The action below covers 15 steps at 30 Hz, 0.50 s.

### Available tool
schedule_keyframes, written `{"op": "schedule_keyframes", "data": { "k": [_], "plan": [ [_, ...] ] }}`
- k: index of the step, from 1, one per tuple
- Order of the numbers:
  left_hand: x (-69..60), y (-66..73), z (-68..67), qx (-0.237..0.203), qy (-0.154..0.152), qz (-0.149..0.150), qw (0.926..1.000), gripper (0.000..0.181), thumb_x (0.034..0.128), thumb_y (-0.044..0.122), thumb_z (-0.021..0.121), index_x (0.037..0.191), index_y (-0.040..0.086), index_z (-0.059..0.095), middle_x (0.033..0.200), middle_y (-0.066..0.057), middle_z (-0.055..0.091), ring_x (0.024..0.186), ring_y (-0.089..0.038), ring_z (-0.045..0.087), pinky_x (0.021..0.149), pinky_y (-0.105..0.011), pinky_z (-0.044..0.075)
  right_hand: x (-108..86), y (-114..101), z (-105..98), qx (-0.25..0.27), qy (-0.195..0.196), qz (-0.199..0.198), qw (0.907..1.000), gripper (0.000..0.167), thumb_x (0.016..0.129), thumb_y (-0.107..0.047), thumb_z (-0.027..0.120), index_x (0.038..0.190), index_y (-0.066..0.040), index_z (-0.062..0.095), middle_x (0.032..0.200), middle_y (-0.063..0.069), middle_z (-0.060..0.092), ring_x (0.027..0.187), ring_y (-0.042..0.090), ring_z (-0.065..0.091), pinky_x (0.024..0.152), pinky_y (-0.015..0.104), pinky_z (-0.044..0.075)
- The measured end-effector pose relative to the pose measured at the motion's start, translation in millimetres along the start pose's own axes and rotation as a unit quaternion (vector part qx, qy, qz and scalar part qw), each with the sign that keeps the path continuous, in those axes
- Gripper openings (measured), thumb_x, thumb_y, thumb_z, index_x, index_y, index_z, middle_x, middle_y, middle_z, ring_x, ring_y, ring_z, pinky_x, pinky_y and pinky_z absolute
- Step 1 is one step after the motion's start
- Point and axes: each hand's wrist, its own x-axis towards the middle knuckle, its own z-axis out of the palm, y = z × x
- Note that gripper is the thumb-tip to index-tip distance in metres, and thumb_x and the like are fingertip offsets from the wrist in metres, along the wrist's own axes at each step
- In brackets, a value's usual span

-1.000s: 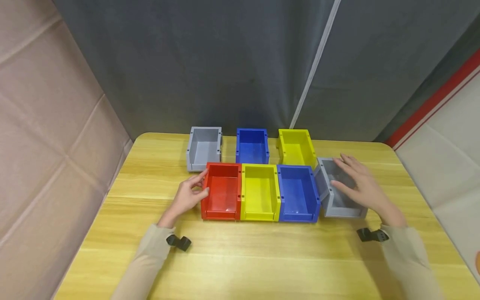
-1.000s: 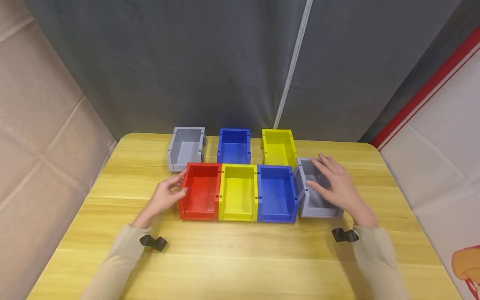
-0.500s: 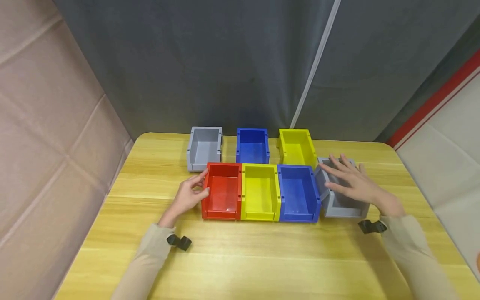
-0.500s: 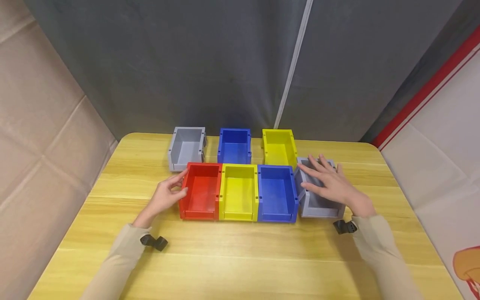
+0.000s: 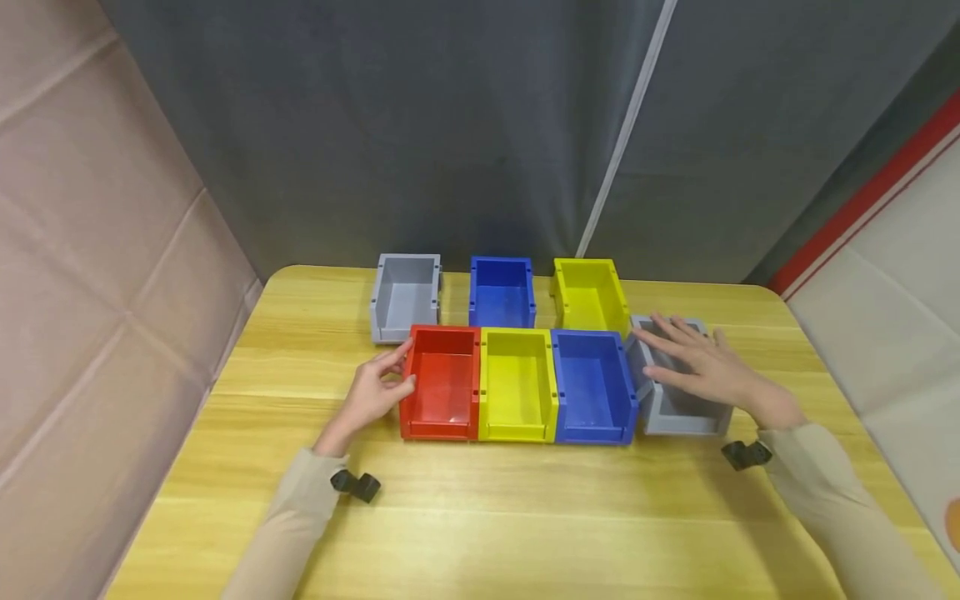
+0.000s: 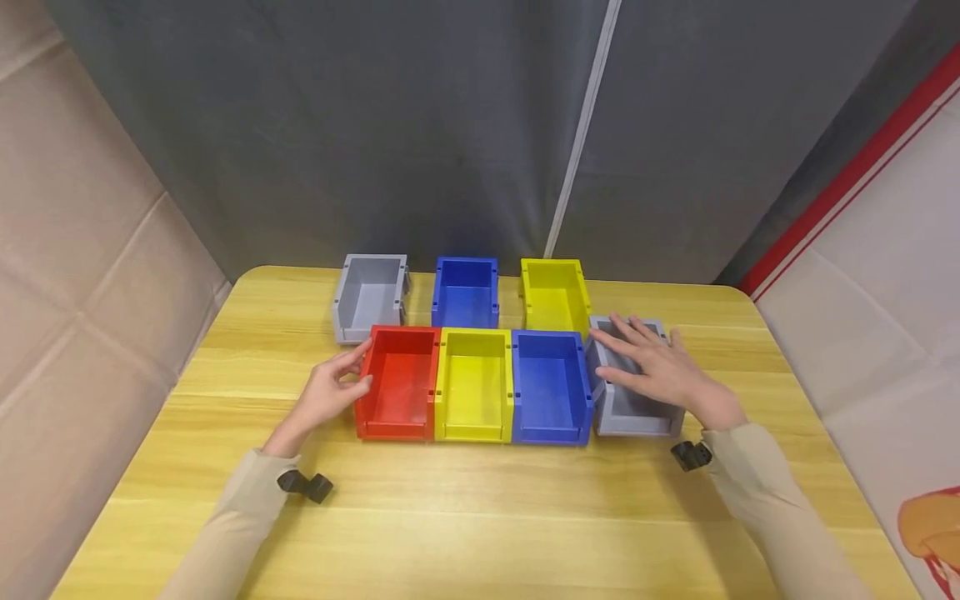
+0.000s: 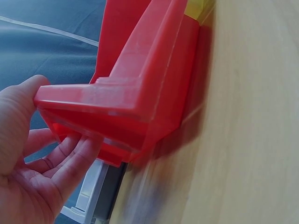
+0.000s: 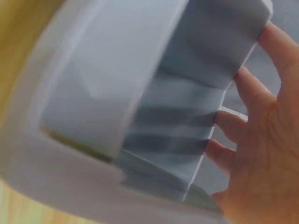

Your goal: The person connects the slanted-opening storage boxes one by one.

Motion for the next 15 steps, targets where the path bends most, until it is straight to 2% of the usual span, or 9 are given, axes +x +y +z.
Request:
{"op": "schedule_keyframes", "data": {
  "k": [6, 15],
  "plan": [
    [-0.7, 0.4, -1.5, 0.000, 0.000, 0.005, 1.0000, 0.056, 0.0772, -0.015, 0.059, 0.131, -0.013, 0.044, 0.096, -0.032, 0.055, 0.084, -0.034, 0.055, 0.073, -0.039, 0.056, 1.0, 1.6, 3.7, -0.001, 0.012, -0.009, 0.9999, 0.065, 0.092, -0.044, 0.053, 0.149, -0.030, 0.025, 0.156, 0.014, 0.009, 0.140, 0.041, 0.004, 0.099, 0.073, -0.006],
    [-0.8, 0.9, -1.6, 0.000, -0.002, 0.004, 1.0000, 0.055, 0.0776, -0.015, 0.059, 0.131, -0.013, 0.044, 0.095, -0.032, 0.055, 0.084, -0.034, 0.054, 0.071, -0.026, 0.055, 0.2, 4.4, 10.4, -0.004, 0.038, -0.015, 0.9991, 0.064, 0.093, -0.041, 0.054, 0.149, -0.030, 0.026, 0.155, 0.016, 0.013, 0.139, 0.042, 0.005, 0.101, 0.072, -0.002]
  ]
}}
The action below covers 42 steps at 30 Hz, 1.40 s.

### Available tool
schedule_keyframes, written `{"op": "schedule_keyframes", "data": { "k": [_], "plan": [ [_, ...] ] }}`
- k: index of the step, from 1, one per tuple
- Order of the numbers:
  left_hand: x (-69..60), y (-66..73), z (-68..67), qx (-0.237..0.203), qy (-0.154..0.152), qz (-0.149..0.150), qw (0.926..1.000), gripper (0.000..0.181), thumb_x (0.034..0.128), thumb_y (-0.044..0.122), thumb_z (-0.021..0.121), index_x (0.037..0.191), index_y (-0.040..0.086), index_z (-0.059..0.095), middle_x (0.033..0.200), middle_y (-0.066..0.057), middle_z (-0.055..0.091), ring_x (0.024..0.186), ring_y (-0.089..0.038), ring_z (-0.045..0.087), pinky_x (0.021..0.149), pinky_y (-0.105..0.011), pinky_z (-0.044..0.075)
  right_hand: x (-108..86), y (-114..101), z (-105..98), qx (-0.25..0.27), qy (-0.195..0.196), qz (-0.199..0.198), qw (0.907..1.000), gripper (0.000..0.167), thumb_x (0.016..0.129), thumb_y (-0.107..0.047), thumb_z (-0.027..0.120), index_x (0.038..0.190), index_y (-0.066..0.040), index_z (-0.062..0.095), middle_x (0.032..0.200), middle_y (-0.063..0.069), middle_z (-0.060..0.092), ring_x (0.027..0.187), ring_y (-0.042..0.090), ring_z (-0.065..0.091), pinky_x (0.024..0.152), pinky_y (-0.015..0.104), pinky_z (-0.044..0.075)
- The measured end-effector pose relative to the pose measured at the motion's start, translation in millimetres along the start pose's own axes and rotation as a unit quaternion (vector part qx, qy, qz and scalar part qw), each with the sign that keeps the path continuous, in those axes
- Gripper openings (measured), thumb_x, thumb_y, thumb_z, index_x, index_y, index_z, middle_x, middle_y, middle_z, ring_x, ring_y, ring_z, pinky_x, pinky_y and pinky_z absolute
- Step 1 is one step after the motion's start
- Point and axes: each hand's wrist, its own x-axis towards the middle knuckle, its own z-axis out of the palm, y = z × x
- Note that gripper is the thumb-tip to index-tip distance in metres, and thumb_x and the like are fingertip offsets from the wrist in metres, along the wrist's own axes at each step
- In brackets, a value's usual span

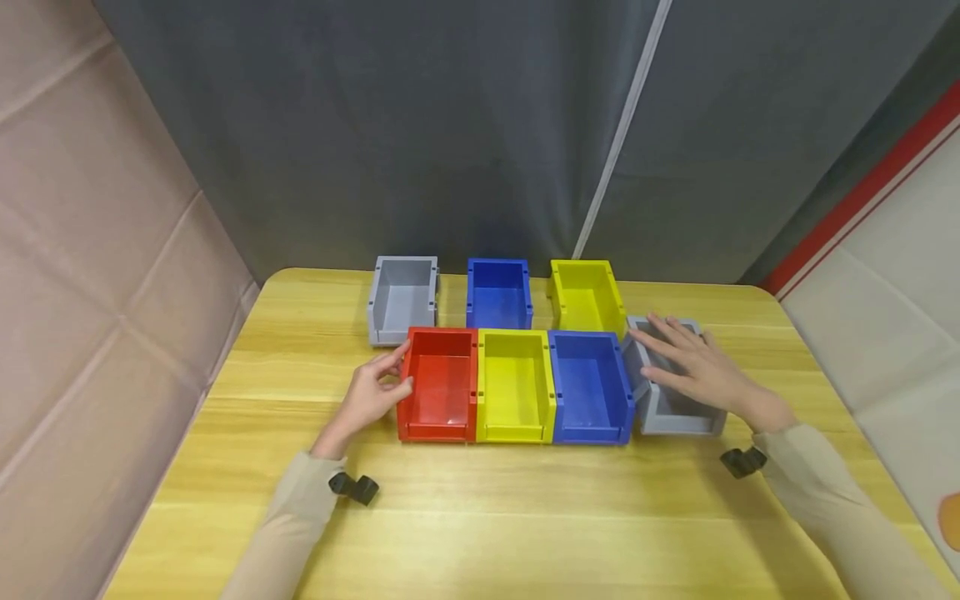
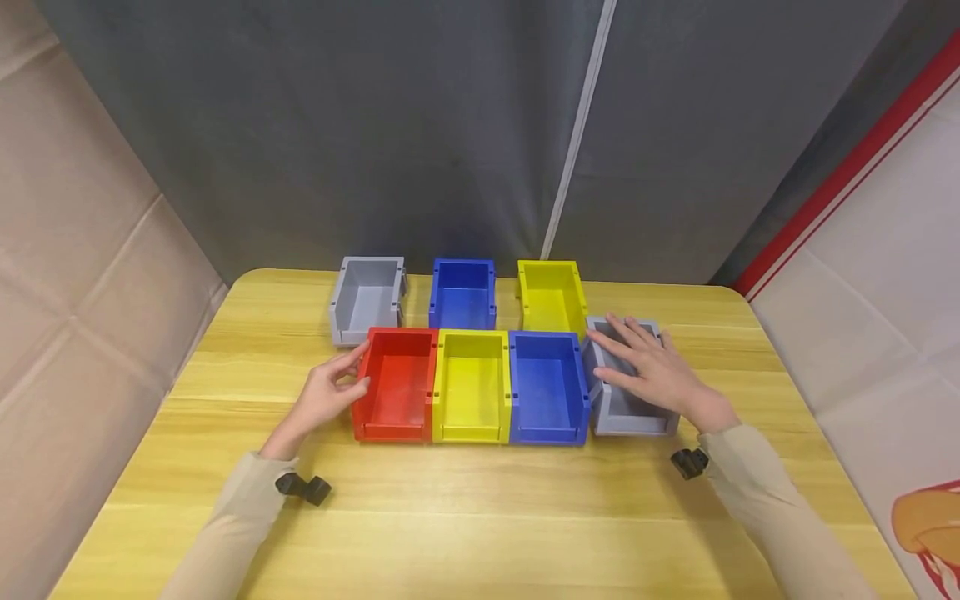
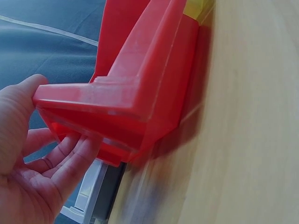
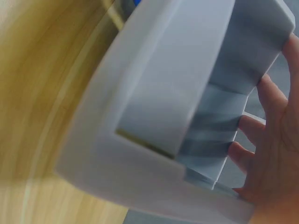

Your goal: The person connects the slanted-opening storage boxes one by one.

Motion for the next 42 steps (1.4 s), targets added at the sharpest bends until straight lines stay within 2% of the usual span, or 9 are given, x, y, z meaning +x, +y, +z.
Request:
{"op": "schedule_keyframes", "data": {
  "k": [14, 21, 28, 33, 36, 42],
  "plan": [
    [-0.5, -3.8, 0.7, -0.010, 0.003, -0.010, 0.9999, 0.056, 0.0790, -0.013, 0.059, 0.132, -0.012, 0.044, 0.096, -0.029, 0.055, 0.085, -0.033, 0.054, 0.072, -0.026, 0.056, -0.2, 4, 10, -0.001, -0.003, 0.004, 1.0000, 0.065, 0.093, -0.042, 0.053, 0.149, -0.031, 0.024, 0.156, 0.011, 0.006, 0.141, 0.038, 0.000, 0.102, 0.070, -0.005],
    [-1.8, -2.0, -0.2, 0.008, 0.010, 0.000, 0.9999, 0.055, 0.0779, -0.014, 0.059, 0.131, -0.013, 0.044, 0.096, -0.030, 0.056, 0.084, -0.032, 0.055, 0.071, -0.029, 0.056, -0.2, 0, 21, -0.011, 0.005, 0.008, 0.9999, 0.067, 0.092, -0.044, 0.054, 0.149, -0.028, 0.025, 0.156, 0.014, 0.009, 0.140, 0.039, 0.001, 0.102, 0.070, -0.006],
    [-0.4, -2.4, 1.3, 0.015, 0.004, 0.001, 0.9999, 0.055, 0.0778, -0.014, 0.059, 0.131, -0.014, 0.044, 0.095, -0.029, 0.057, 0.084, -0.033, 0.056, 0.071, -0.028, 0.056, -1.5, 4, 25, -0.005, -0.009, 0.011, 0.9999, 0.067, 0.094, -0.044, 0.051, 0.151, -0.028, 0.020, 0.156, 0.012, 0.001, 0.140, 0.039, -0.003, 0.101, 0.070, -0.010],
    [3.0, -23.1, 2.2, 0.015, 0.008, -0.001, 0.9999, 0.058, 0.0776, -0.013, 0.060, 0.133, -0.010, 0.044, 0.094, -0.025, 0.057, 0.084, -0.031, 0.055, 0.069, -0.028, 0.056, 0.7, 6, 27, 0.006, -0.013, 0.016, 0.9998, 0.067, 0.094, -0.043, 0.050, 0.151, -0.028, 0.018, 0.156, 0.011, -0.001, 0.140, 0.039, -0.005, 0.100, 0.070, -0.012],
    [3.9, -36.9, 2.8, 0.005, 0.011, -0.006, 0.9999, 0.060, 0.0778, -0.012, 0.061, 0.135, -0.004, 0.046, 0.096, -0.023, 0.058, 0.085, -0.029, 0.055, 0.069, -0.028, 0.056, 1.8, 6, 31, -0.005, -0.017, 0.016, 0.9997, 0.068, 0.094, -0.045, 0.050, 0.151, -0.027, 0.018, 0.156, 0.014, 0.001, 0.140, 0.041, -0.002, 0.099, 0.073, -0.008],
    [2.5, -40.3, 5.4, -0.001, 0.012, 0.005, 0.9999, 0.060, 0.0769, -0.010, 0.061, 0.134, -0.004, 0.047, 0.099, -0.027, 0.058, 0.083, -0.028, 0.055, 0.067, -0.024, 0.056, -0.3, 6, 39, -0.017, -0.022, 0.019, 0.9994, 0.069, 0.094, -0.045, 0.050, 0.151, -0.023, 0.018, 0.155, 0.018, 0.004, 0.139, 0.044, 0.000, 0.098, 0.074, -0.007]
  ]
}}
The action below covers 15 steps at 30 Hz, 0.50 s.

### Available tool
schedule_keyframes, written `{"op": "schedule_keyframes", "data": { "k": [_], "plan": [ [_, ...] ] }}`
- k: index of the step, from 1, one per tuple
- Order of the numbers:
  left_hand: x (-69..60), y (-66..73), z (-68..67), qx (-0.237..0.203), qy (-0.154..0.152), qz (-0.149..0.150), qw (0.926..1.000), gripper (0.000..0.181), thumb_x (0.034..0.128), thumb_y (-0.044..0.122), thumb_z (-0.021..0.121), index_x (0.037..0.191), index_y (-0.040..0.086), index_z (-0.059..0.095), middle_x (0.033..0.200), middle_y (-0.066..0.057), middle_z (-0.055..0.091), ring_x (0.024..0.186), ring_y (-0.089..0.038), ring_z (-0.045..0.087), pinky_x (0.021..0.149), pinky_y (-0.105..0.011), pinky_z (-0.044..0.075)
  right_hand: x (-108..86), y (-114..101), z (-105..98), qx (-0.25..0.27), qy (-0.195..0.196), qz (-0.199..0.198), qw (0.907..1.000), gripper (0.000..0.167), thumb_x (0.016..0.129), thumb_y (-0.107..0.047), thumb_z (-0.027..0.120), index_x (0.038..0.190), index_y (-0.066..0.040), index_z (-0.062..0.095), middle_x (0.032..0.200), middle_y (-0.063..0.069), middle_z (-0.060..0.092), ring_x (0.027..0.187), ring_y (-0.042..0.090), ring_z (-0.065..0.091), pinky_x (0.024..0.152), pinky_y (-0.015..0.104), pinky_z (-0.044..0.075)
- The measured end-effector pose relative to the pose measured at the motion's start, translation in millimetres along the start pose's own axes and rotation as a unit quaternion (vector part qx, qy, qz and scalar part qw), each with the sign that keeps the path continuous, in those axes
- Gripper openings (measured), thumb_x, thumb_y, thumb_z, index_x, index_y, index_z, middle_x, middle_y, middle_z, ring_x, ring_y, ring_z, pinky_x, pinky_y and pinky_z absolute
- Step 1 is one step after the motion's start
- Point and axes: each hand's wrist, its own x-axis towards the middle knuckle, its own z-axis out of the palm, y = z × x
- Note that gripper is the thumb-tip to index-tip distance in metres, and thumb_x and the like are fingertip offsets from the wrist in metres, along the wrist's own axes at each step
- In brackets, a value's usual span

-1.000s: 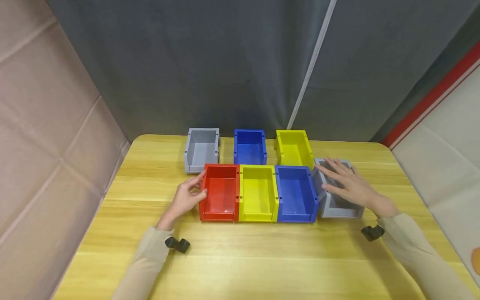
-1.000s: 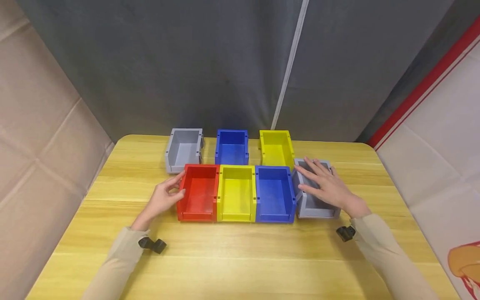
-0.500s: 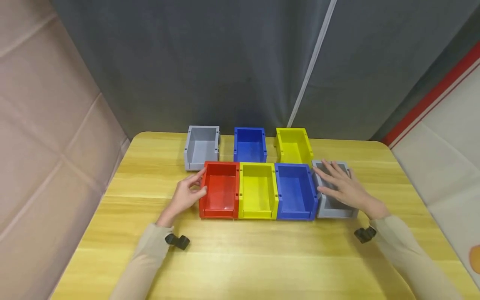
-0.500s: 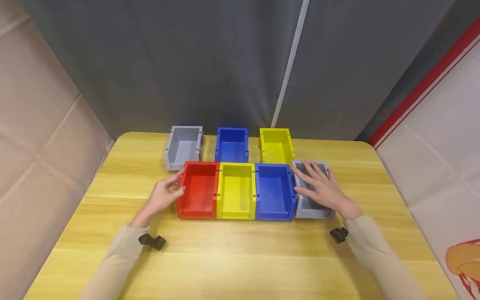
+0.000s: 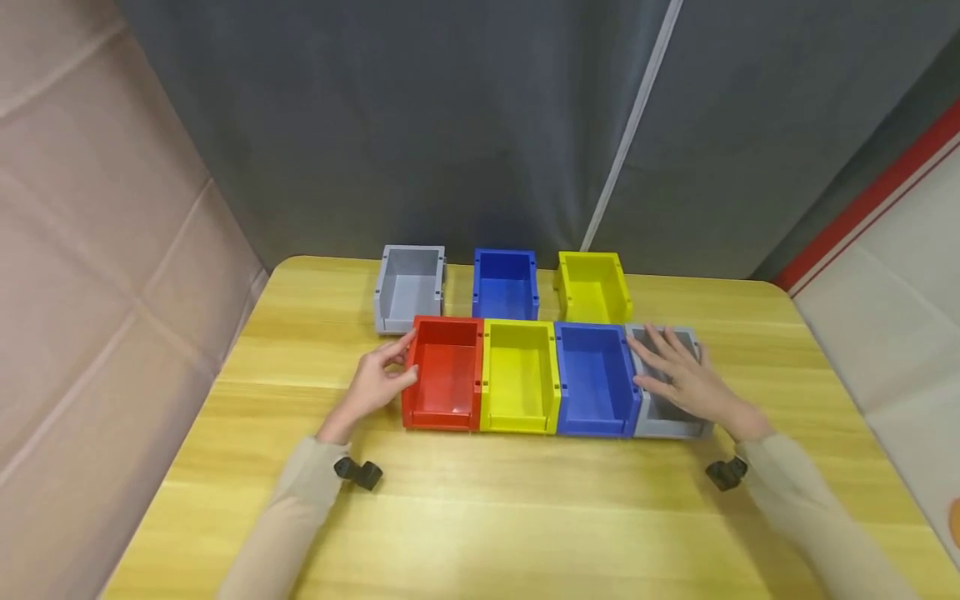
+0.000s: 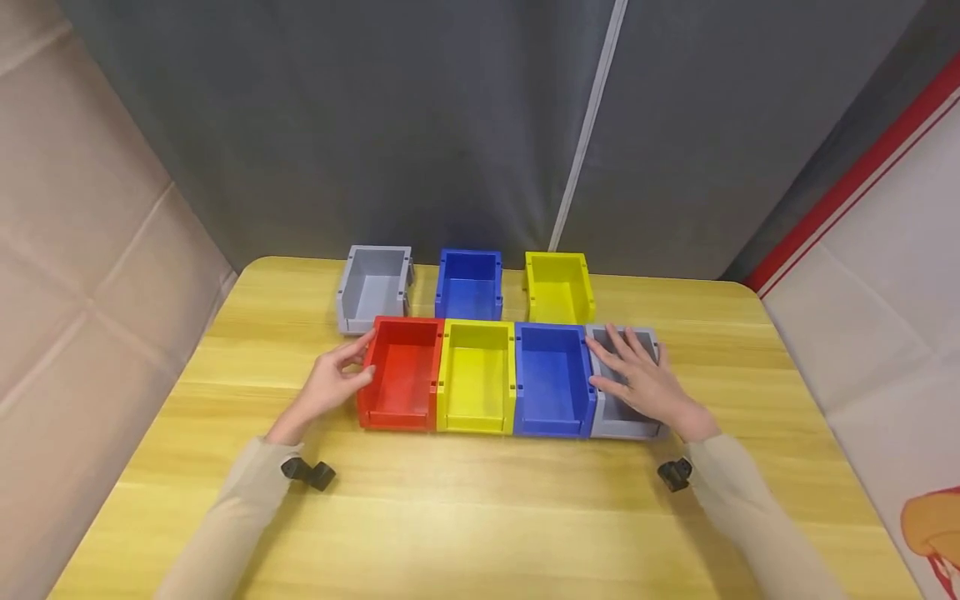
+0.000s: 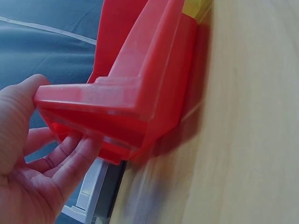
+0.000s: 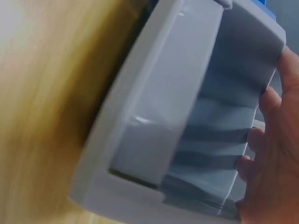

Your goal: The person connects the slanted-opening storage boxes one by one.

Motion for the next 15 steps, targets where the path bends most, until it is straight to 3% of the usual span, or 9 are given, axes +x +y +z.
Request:
{"op": "schedule_keyframes", "data": {
  "k": [5, 10, 13, 15],
  "plan": [
    [-1.1, 3.7, 1.2, 0.012, -0.001, 0.007, 0.9999, 0.059, 0.0763, -0.013, 0.061, 0.133, -0.007, 0.046, 0.099, -0.027, 0.058, 0.082, -0.028, 0.055, 0.065, -0.021, 0.055, -4.1, -3, 3, -0.004, 0.006, 0.000, 1.0000, 0.068, 0.095, -0.044, 0.048, 0.151, -0.024, 0.017, 0.155, 0.017, 0.004, 0.138, 0.045, 0.002, 0.097, 0.074, -0.008],
    [-1.4, 27.5, -1.2, 0.025, -0.001, 0.037, 0.9990, 0.056, 0.0743, -0.017, 0.060, 0.129, -0.016, 0.045, 0.092, -0.030, 0.056, 0.081, -0.035, 0.056, 0.063, -0.022, 0.055, -4.8, -3, 6, -0.001, 0.008, 0.004, 1.0000, 0.068, 0.095, -0.044, 0.047, 0.152, -0.024, 0.015, 0.155, 0.016, 0.003, 0.138, 0.045, -0.001, 0.096, 0.075, -0.007],
    [-1.4, 39.6, -3.3, 0.027, -0.007, 0.033, 0.9991, 0.055, 0.0745, -0.017, 0.058, 0.127, -0.018, 0.044, 0.090, -0.030, 0.055, 0.080, -0.036, 0.055, 0.061, -0.021, 0.055, -3.5, -3, 6, -0.002, 0.008, 0.004, 1.0000, 0.068, 0.096, -0.044, 0.047, 0.152, -0.025, 0.014, 0.155, 0.015, 0.002, 0.138, 0.045, -0.002, 0.096, 0.075, -0.008],
    [-1.5, 40.0, -3.6, 0.027, -0.009, 0.026, 0.9993, 0.055, 0.0748, -0.016, 0.058, 0.128, -0.018, 0.043, 0.091, -0.030, 0.055, 0.080, -0.036, 0.055, 0.061, -0.020, 0.054, -2.7, -3, 6, -0.001, 0.004, 0.003, 1.0000, 0.068, 0.096, -0.044, 0.047, 0.152, -0.025, 0.014, 0.155, 0.015, 0.001, 0.138, 0.044, -0.003, 0.096, 0.076, -0.007]
  ]
}}
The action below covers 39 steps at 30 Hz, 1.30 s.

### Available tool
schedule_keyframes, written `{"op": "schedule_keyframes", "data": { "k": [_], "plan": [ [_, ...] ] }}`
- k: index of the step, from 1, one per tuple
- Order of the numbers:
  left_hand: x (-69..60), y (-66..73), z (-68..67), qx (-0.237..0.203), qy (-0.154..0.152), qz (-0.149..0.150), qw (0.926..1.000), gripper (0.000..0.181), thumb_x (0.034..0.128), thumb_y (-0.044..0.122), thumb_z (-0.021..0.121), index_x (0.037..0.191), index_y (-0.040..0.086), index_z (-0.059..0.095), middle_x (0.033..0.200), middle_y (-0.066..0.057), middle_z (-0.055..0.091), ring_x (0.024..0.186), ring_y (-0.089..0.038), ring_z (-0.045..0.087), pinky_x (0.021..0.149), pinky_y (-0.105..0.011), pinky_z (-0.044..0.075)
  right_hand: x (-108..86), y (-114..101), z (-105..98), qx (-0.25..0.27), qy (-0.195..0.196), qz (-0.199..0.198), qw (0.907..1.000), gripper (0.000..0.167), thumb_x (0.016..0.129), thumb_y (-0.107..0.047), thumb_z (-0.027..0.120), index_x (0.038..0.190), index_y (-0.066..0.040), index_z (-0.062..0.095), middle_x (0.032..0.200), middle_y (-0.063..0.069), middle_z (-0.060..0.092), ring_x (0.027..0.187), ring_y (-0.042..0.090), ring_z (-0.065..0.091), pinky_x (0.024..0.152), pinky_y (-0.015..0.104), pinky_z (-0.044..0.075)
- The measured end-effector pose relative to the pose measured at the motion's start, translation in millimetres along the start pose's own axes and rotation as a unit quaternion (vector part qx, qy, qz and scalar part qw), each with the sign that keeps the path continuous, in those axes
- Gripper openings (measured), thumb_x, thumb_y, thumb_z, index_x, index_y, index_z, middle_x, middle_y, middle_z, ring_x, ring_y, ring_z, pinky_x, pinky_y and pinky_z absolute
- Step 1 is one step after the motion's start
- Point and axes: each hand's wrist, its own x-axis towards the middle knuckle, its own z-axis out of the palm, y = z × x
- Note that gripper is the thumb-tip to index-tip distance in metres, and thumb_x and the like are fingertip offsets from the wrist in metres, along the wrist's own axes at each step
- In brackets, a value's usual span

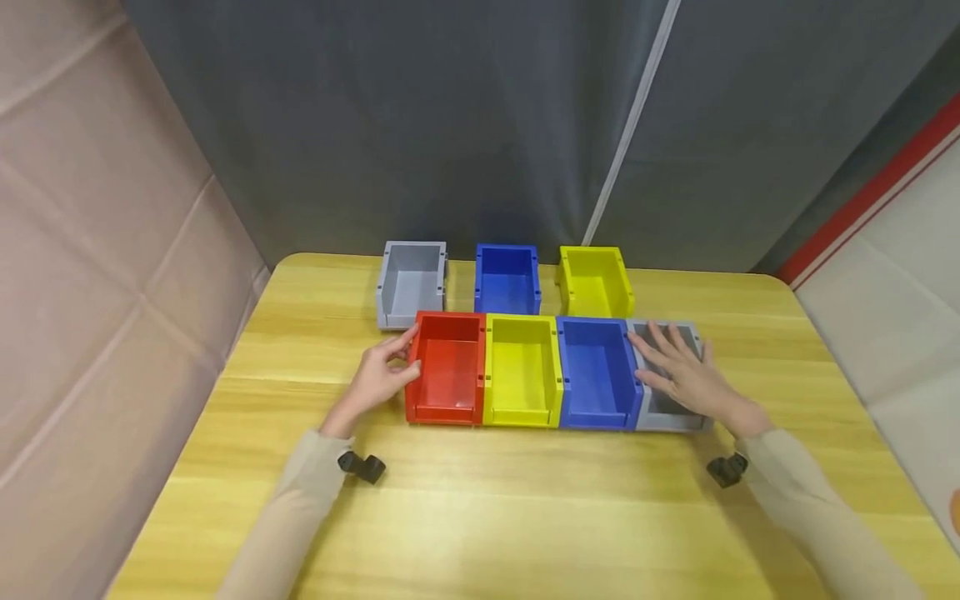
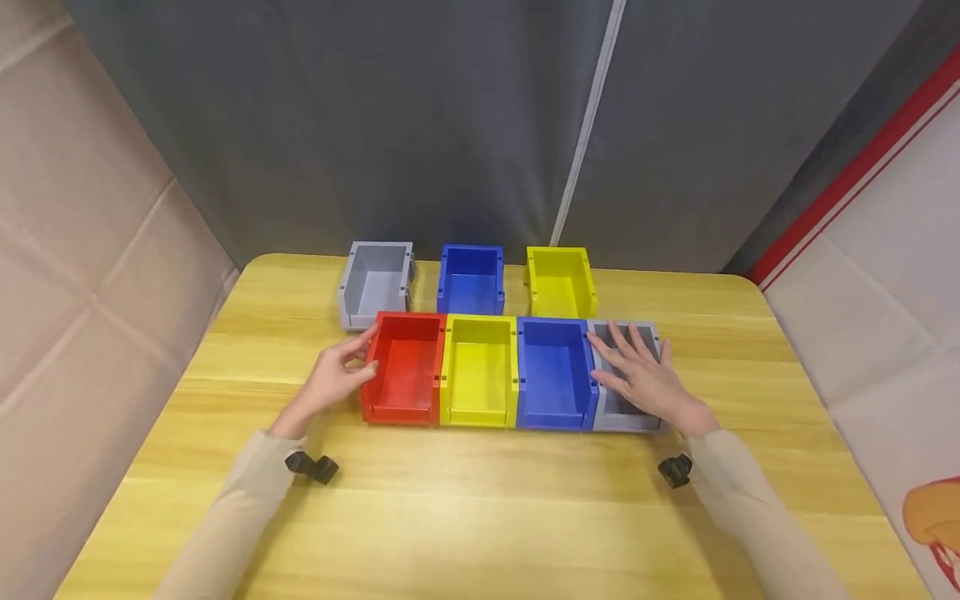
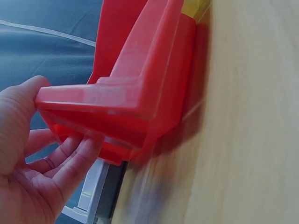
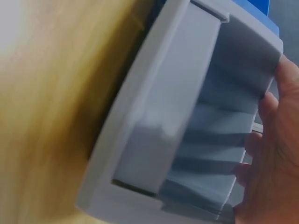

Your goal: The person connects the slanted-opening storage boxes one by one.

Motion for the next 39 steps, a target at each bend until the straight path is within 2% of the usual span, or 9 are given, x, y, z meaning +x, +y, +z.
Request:
{"op": "schedule_keyframes", "data": {
  "k": [3, 7, 11, 15, 18, 20, 26, 31, 39],
  "plan": [
    [0.3, -9.7, 1.0, -0.002, 0.001, -0.014, 0.9999, 0.058, 0.0752, -0.016, 0.059, 0.131, -0.014, 0.044, 0.094, -0.030, 0.056, 0.082, -0.034, 0.055, 0.062, -0.019, 0.054, 1.8, 0, -4, 0.002, -0.011, 0.000, 0.9999, 0.068, 0.095, -0.045, 0.047, 0.152, -0.025, 0.015, 0.155, 0.017, 0.002, 0.138, 0.045, -0.002, 0.096, 0.076, -0.006],
    [1.2, -29.6, 4.6, 0.016, -0.001, -0.013, 0.9998, 0.060, 0.0759, -0.012, 0.061, 0.133, -0.008, 0.045, 0.094, -0.023, 0.057, 0.082, -0.028, 0.056, 0.061, -0.019, 0.054, 1.0, -2, -12, 0.013, -0.006, -0.001, 0.9999, 0.066, 0.094, -0.044, 0.051, 0.150, -0.020, 0.025, 0.153, 0.022, 0.013, 0.137, 0.047, 0.005, 0.097, 0.076, 0.001],
    [0.1, -37.6, 6.4, 0.032, -0.002, 0.001, 0.9995, 0.059, 0.0750, -0.010, 0.061, 0.133, -0.007, 0.047, 0.090, -0.017, 0.058, 0.080, -0.027, 0.057, 0.058, -0.021, 0.054, 3.4, -1, -17, 0.037, 0.061, -0.037, 0.9967, 0.057, 0.091, -0.031, 0.060, 0.140, -0.007, 0.044, 0.143, 0.028, 0.034, 0.131, 0.049, 0.026, 0.098, 0.072, 0.019],
    [-2.7, -39.6, 0.9, 0.043, 0.013, -0.005, 0.9990, 0.058, 0.0744, -0.009, 0.061, 0.131, -0.005, 0.050, 0.092, -0.018, 0.061, 0.077, -0.026, 0.058, 0.052, -0.019, 0.052, 14.4, 2, -23, 0.068, 0.120, -0.071, 0.9879, 0.052, 0.087, -0.019, 0.067, 0.131, 0.003, 0.051, 0.132, 0.030, 0.046, 0.121, 0.050, 0.040, 0.096, 0.065, 0.032],
    [-6.8, -37.7, -7.1, 0.050, 0.025, -0.011, 0.9984, 0.056, 0.0751, -0.010, 0.060, 0.130, -0.006, 0.051, 0.098, -0.022, 0.063, 0.076, -0.026, 0.059, 0.051, -0.016, 0.049, 24.7, 3, -32, 0.083, 0.130, -0.062, 0.9861, 0.051, 0.086, -0.017, 0.067, 0.130, 0.005, 0.052, 0.131, 0.030, 0.047, 0.120, 0.049, 0.042, 0.096, 0.063, 0.033],
    [-10.3, -29.7, -12.4, 0.049, 0.029, -0.012, 0.9983, 0.054, 0.0753, -0.013, 0.059, 0.129, -0.009, 0.050, 0.100, -0.027, 0.062, 0.076, -0.029, 0.059, 0.053, -0.014, 0.049, 31.1, 3, -38, 0.090, 0.136, -0.051, 0.9853, 0.050, 0.087, -0.016, 0.066, 0.129, 0.006, 0.052, 0.130, 0.030, 0.048, 0.120, 0.049, 0.042, 0.096, 0.063, 0.034],
    [-17.7, -7.2, -28.0, 0.053, 0.028, -0.019, 0.9980, 0.052, 0.0761, -0.014, 0.057, 0.127, -0.014, 0.048, 0.089, -0.028, 0.061, 0.077, -0.033, 0.059, 0.063, -0.013, 0.051, 50.6, 9, -50, 0.117, 0.162, -0.037, 0.9792, 0.044, 0.091, -0.017, 0.061, 0.127, 0.008, 0.053, 0.125, 0.031, 0.051, 0.116, 0.049, 0.045, 0.091, 0.064, 0.037],
    [-19.4, -7.9, -37.3, 0.060, 0.030, -0.024, 0.9975, 0.052, 0.0760, -0.015, 0.057, 0.127, -0.014, 0.049, 0.084, -0.024, 0.061, 0.076, -0.032, 0.058, 0.062, -0.013, 0.051, 67.3, 16, -58, 0.143, 0.142, -0.020, 0.9793, 0.046, 0.094, -0.020, 0.057, 0.129, 0.008, 0.050, 0.128, 0.031, 0.049, 0.117, 0.047, 0.045, 0.091, 0.063, 0.038],
    [-22.8, -12.3, -47.8, 0.067, 0.037, -0.022, 0.9968, 0.051, 0.0754, -0.016, 0.057, 0.126, -0.014, 0.050, 0.083, -0.022, 0.061, 0.075, -0.030, 0.058, 0.062, -0.013, 0.051, 89.7, 16, -67, 0.176, 0.079, 0.053, 0.9797, 0.055, 0.095, -0.032, 0.054, 0.137, 0.002, 0.043, 0.138, 0.027, 0.042, 0.126, 0.044, 0.037, 0.098, 0.059, 0.036]
  ]
}}
